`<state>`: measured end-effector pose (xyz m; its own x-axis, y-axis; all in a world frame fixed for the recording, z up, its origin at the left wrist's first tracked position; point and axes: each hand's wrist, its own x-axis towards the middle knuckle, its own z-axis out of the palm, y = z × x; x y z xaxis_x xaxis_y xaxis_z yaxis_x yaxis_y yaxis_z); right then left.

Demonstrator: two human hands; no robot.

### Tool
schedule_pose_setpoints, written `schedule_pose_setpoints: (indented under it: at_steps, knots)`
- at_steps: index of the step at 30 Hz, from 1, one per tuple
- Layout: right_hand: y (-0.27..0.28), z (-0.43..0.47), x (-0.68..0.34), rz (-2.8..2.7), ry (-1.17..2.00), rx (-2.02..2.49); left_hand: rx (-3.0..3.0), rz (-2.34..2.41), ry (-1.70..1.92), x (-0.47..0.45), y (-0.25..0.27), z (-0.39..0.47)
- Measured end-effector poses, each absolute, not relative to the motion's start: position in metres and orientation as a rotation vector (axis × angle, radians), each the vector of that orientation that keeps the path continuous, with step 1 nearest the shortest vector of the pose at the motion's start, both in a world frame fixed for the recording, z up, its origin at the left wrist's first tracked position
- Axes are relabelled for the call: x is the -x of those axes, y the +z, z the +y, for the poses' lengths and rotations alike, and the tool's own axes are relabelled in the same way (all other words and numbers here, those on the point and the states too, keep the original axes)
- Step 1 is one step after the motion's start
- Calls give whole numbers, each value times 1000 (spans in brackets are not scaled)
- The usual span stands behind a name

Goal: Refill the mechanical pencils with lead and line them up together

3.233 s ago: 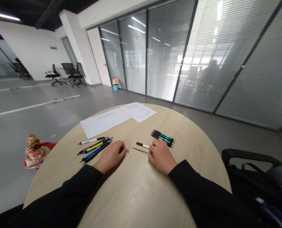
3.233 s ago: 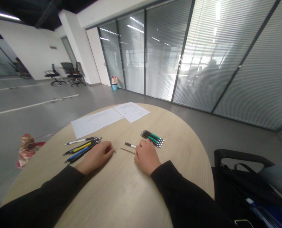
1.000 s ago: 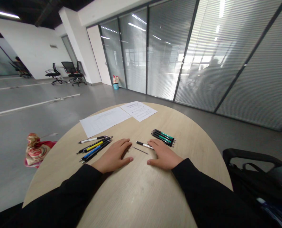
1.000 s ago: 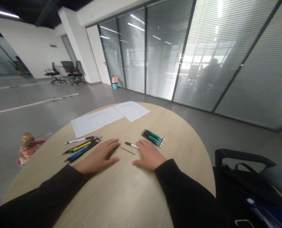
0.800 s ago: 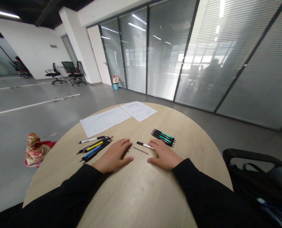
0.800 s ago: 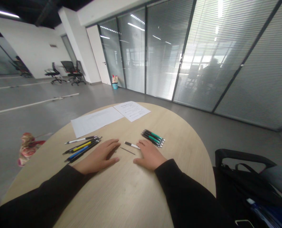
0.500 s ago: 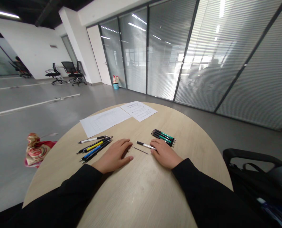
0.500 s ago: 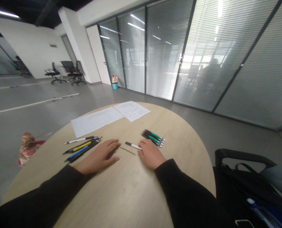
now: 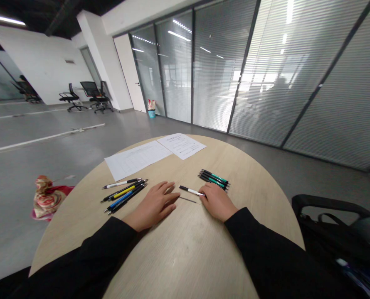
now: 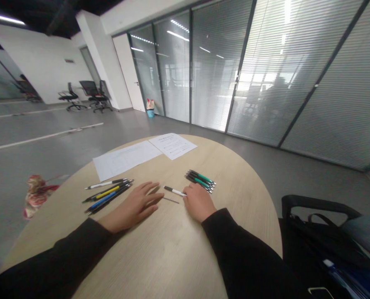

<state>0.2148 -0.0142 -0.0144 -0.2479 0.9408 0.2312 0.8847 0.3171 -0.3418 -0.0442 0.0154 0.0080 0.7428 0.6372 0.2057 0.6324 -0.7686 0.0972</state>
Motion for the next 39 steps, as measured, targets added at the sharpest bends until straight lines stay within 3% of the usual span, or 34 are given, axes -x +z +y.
schedule_pose_setpoints:
  at_steps: [11,26,39]
  knots:
    - [-18,-13,-215,-2105,301,1597,-2904,870,566,34,6,15]
    - [-20,-9,-217,-1958,327,1552,-3156,861,467,24,11,8]
    - [-16,-7,-222,-1848,302,1511,-2838,1084,917,43,20,14]
